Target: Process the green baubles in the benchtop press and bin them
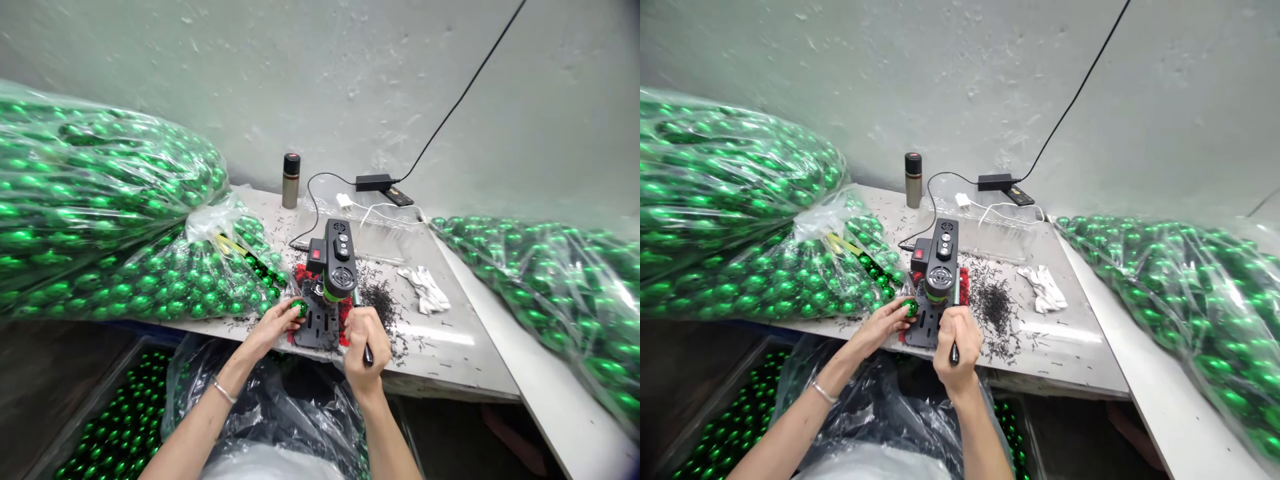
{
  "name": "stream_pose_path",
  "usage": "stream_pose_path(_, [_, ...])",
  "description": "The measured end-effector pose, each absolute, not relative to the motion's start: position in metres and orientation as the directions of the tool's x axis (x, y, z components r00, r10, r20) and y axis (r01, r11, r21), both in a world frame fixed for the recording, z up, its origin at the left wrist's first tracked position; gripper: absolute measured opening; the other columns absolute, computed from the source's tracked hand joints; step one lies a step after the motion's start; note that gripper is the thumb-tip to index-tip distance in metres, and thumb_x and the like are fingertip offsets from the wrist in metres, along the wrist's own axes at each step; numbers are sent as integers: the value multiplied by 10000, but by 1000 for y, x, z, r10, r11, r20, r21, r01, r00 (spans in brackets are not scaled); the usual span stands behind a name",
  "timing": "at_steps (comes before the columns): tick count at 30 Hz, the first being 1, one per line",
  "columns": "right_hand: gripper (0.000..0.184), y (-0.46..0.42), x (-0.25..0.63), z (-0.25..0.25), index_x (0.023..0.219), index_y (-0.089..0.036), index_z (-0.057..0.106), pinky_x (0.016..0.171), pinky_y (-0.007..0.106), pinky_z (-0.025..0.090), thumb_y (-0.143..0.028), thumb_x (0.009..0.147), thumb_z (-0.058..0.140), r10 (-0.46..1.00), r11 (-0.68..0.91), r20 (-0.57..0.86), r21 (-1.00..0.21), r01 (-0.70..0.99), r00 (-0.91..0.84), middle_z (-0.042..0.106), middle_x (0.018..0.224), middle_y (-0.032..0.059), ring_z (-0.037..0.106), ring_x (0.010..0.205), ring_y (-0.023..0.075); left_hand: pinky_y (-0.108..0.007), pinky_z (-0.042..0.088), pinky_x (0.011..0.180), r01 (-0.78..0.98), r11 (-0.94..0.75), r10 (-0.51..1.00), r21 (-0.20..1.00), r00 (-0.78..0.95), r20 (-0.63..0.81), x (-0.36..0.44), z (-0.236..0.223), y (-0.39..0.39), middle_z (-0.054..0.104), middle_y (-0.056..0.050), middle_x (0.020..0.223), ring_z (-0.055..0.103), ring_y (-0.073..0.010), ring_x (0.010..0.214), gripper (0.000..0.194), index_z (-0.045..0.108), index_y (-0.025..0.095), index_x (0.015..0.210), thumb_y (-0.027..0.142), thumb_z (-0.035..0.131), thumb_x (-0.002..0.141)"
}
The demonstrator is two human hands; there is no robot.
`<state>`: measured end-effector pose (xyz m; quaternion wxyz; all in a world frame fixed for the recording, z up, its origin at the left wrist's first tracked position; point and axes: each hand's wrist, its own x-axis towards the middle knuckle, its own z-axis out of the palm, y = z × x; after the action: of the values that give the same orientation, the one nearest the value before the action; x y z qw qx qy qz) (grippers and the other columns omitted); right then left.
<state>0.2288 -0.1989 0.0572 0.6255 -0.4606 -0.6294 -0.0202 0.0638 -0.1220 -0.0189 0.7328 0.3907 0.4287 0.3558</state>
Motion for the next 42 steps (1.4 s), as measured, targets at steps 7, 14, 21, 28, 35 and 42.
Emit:
stream_pose_path(7, [284, -198, 230, 59, 694, -210, 452, 600, 279, 395, -53, 927, 412, 552, 569, 807, -550, 611, 211, 490, 682, -8, 494, 652, 126, -267, 570, 708, -31, 338, 881, 941, 363, -304, 79, -22, -130, 693, -48, 887, 696, -181, 821, 573, 639, 132, 1216, 410, 789, 738])
stream_pose_path(14, [281, -200, 230, 58, 699, -213, 459, 606, 280, 408, -60, 930, 410, 562, 561, 801, -553, 617, 206, 496, 686, -3, 513, 678, 133, -298, 549, 645, 283, -58, 920, 957, 387, -59, 90, -25, -127, 663, -90, 1034, 629, -151, 689, 477, 658, 141, 1215, 387, 649, 806])
stream_pose_path(21, [280, -202, 230, 61, 702, -213, 453, 606, 275, 416, -60, 930, 400, 585, 541, 789, -553, 633, 189, 508, 697, 0, 521, 674, 128, -346, 528, 760, 536, -279, 895, 797, 445, 15, 96, -18, -126, 705, -99, 967, 651, -212, 765, 390, 653, 130, 1188, 332, 623, 855])
stream_pose_path(28, [277, -202, 231, 60, 706, -214, 447, 609, 269, 420, -53, 927, 401, 583, 550, 793, -545, 632, 177, 502, 695, -3, 518, 672, 125, -338, 523, 849, 550, -406, 837, 730, 544, 56, 93, -18, -116, 692, -109, 1042, 669, -242, 941, 321, 662, 151, 1160, 328, 619, 895])
stream_pose_path(35, [276, -203, 231, 61, 705, -216, 440, 599, 269, 411, -59, 926, 393, 591, 539, 791, -533, 652, 157, 515, 702, 4, 526, 672, 129, -320, 540, 775, 595, -465, 846, 656, 517, 131, 99, -29, -123, 665, -104, 1191, 670, -183, 777, 380, 637, 178, 1229, 416, 548, 947])
stream_pose_path(42, [247, -201, 234, 39, 729, -218, 443, 588, 271, 417, -63, 917, 405, 542, 572, 829, -483, 663, 137, 502, 701, 1, 511, 660, 130, -321, 552, 826, 553, -519, 845, 651, 446, 295, 101, -46, -128, 687, -101, 1155, 689, -238, 984, 345, 664, 199, 1179, 429, 572, 938])
